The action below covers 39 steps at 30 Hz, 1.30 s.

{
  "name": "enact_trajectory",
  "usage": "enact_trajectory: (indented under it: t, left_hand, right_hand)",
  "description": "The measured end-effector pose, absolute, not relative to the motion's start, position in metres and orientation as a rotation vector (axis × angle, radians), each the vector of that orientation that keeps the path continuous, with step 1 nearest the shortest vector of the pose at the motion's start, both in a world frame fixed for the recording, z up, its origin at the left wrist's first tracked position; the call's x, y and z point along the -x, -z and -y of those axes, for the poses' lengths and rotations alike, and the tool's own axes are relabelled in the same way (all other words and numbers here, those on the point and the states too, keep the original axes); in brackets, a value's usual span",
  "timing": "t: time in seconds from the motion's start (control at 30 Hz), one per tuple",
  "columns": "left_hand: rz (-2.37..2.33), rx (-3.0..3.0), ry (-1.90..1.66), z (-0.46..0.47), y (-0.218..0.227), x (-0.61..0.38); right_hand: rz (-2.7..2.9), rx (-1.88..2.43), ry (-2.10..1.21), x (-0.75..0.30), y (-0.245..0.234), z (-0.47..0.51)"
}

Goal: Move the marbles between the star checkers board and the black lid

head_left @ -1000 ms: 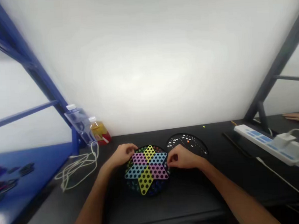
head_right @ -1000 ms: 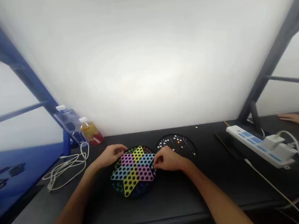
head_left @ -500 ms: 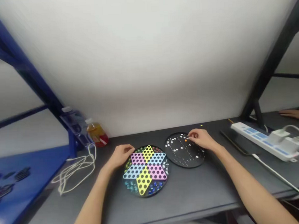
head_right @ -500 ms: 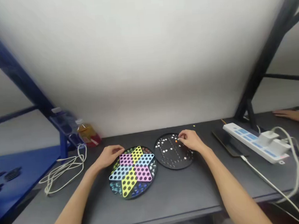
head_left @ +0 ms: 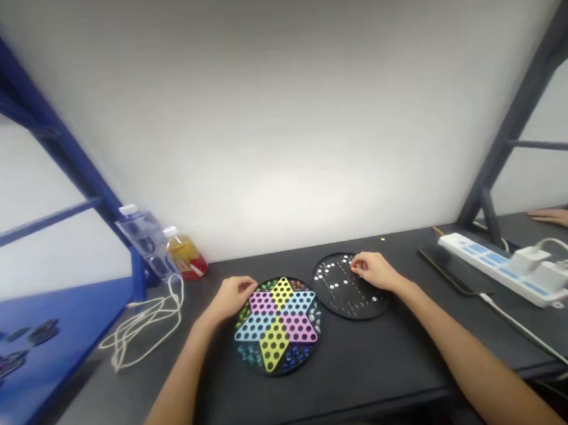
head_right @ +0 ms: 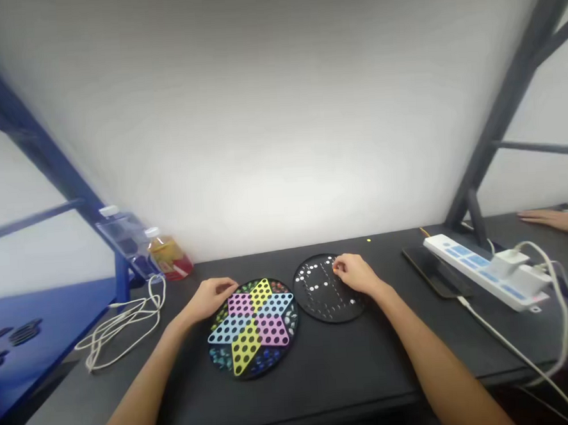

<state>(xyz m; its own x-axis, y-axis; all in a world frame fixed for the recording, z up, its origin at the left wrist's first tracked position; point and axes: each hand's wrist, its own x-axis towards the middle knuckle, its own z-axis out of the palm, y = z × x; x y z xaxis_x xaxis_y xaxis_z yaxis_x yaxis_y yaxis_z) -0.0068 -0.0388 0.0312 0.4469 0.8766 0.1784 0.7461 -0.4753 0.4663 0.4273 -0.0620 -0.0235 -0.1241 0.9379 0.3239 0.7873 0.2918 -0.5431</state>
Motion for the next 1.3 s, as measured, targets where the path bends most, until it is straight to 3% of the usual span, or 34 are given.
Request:
enact_trajectory:
  t: [0.23, 0.4, 0.53, 0.7, 1.0, 1.3]
  left_hand:
    - [-1.359, -2.401, -0.566, 0.038, -0.030, 0.008]
    - [-1.371, -2.419, -0.579, 0.040, -0.032, 0.007]
    - [-1.361, -2.433, -0.600, 0.041, -0.031, 0.006]
    - [-1.361, -2.452, -0.588, 0.038, -0.029, 0.006]
    - [-1.372, -2.419, -0.568, 0.038, -0.030, 0.005]
    - [-1.373, -2.379, -0.534, 0.033, -0.031, 0.007]
  right_hand:
    - [1.741, 1.359, -0.384, -0.359, -0.006, 0.083]
    - [2.119, 0.950, -0.504, -0.263, -0.023, 0.101]
    - [2.242, 0.913, -0.509, -0.230, -0.016, 0.099]
    - [2.291, 0.951, -0.454, -0.229, -0.010, 0.096]
    - [2.550, 0.902, -0.029, -0.236, -0.027, 0.129]
    - [2.145, 1.070, -0.206, -0.302, -0.028, 0.091]
